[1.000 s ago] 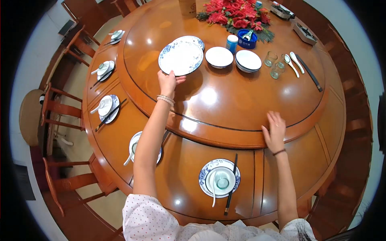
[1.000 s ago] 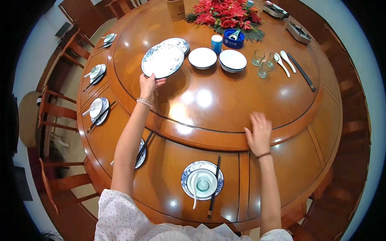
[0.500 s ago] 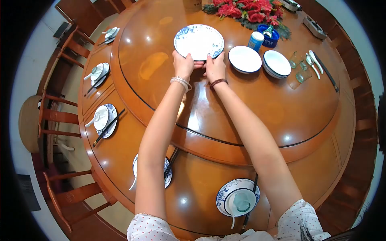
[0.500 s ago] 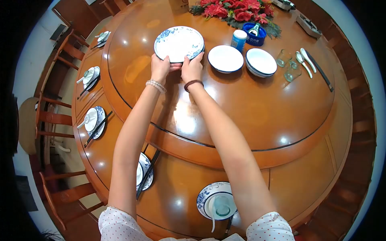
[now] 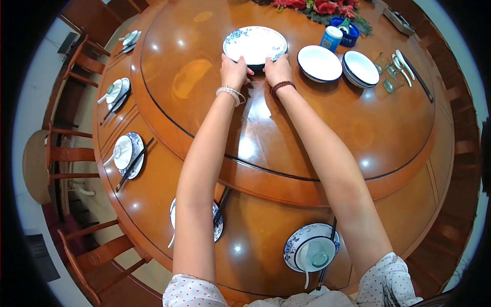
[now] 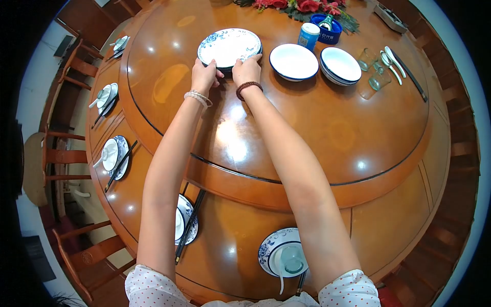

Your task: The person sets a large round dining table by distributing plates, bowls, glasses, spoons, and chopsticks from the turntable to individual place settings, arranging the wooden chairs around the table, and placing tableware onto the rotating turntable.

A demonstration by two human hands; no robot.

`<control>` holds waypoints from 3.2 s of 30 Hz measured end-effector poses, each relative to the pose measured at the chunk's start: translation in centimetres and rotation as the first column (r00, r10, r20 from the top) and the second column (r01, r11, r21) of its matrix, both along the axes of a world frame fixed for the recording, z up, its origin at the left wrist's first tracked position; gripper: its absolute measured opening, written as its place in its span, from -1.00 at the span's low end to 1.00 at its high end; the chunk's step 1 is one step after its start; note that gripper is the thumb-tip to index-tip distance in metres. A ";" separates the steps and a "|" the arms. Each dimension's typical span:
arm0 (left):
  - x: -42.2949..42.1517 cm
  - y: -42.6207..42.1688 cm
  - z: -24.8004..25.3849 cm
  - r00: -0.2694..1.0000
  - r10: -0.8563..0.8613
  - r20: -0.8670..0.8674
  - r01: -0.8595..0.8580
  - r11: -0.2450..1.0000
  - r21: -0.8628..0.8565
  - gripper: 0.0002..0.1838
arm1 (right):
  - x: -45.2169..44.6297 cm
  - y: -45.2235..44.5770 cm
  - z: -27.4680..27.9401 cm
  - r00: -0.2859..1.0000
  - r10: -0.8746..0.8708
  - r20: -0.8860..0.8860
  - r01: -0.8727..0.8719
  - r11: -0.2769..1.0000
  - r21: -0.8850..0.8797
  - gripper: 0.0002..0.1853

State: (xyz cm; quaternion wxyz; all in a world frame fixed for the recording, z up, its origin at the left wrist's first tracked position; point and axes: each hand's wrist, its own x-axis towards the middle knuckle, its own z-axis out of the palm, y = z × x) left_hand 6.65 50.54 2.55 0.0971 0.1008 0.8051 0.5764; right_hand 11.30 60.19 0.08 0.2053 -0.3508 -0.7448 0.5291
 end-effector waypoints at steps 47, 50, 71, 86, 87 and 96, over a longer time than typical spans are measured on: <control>55.0 -11.8 1.9 0.997 -0.016 -0.069 -0.041 0.665 -0.746 -0.55 | 54.4 -13.3 -2.9 0.937 0.210 0.279 -0.199 0.978 -0.070 -0.07; 55.7 -13.1 2.5 0.969 -0.004 -0.247 -0.161 0.747 -0.645 -0.61 | 54.3 -12.4 0.5 0.833 0.332 0.442 -0.260 0.941 -0.216 -0.19; 46.1 20.3 6.5 0.909 -0.406 -0.094 0.334 0.844 -0.419 -0.69 | 52.7 35.8 6.2 0.966 -0.072 0.248 -0.156 0.603 0.782 -0.70; 27.6 43.6 1.5 0.870 -0.397 -0.292 0.038 0.645 -0.763 -0.56 | 34.0 54.3 -0.2 0.906 -0.059 0.420 -0.329 0.525 0.785 -0.65; 27.4 44.0 0.9 0.891 -0.353 -0.285 0.026 0.666 -0.746 -0.56 | 33.7 54.3 -0.1 0.905 -0.062 0.420 -0.330 0.518 0.789 -0.67; 26.7 45.1 -0.7 0.930 -0.246 -0.273 -0.037 0.676 -0.736 -0.50 | 32.5 55.1 -0.6 0.930 -0.001 0.367 -0.282 0.635 0.719 -0.75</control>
